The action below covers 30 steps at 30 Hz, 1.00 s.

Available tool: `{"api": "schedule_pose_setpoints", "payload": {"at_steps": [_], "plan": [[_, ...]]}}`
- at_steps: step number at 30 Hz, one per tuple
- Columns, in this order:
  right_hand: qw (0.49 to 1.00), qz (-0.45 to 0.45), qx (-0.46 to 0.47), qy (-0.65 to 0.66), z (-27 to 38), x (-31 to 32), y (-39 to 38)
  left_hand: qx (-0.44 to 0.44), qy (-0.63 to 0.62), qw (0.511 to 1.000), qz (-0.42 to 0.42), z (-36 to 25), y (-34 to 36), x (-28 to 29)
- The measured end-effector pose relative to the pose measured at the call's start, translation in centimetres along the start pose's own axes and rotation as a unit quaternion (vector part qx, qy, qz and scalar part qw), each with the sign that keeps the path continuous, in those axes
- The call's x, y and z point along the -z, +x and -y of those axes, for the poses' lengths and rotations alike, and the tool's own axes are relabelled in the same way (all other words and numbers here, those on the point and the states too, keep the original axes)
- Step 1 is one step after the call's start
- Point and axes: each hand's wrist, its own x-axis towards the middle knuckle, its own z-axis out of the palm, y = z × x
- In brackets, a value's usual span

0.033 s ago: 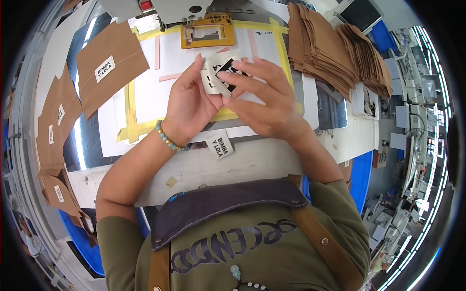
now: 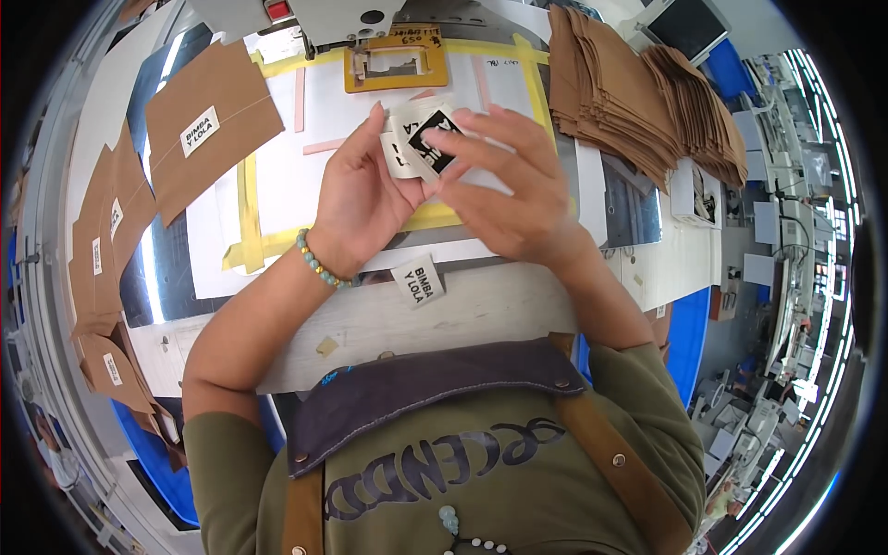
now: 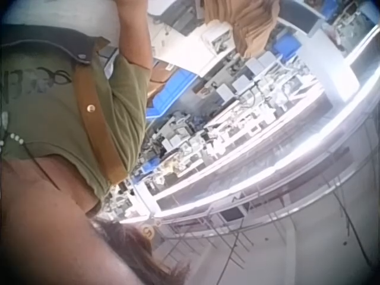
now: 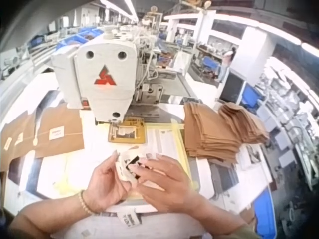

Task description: Sewing brand labels onto leather or fabric panels using an industrial sewing machine.

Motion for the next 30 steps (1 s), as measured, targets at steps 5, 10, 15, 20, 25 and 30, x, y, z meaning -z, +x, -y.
{"api": "schedule_pose_setpoints", "payload": {"at_steps": [5, 10, 15, 20, 25, 30], "plan": [[0.984, -0.005, -0.102, 0.144, 0.3, 2.3, -0.1, -0.031, 0.077, 0.994, -0.075, 0.3, 0.3, -1.5], [0.941, 0.236, -0.007, 0.241, 5.1, 1.6, -1.2, -0.029, 0.114, 0.99, -0.075, 0.2, 0.3, -1.4], [0.94, 0.279, 0.088, 0.174, 7.1, -0.7, -2.8, -0.033, 0.139, 0.986, -0.081, 0.3, 0.3, -1.4], [0.946, 0.274, 0.082, 0.151, 7.5, -1.0, -3.5, -0.043, 0.169, 0.98, -0.097, 0.7, 0.3, -1.9], [0.927, 0.282, -0.013, 0.246, 6.8, 0.7, -2.6, -0.041, 0.192, 0.975, -0.104, 0.8, 0.6, -2.4], [0.768, 0.026, -0.381, 0.514, 3.7, 3.4, -0.9, -0.054, 0.208, 0.97, -0.116, 0.6, 0.2, -2.0]]}}
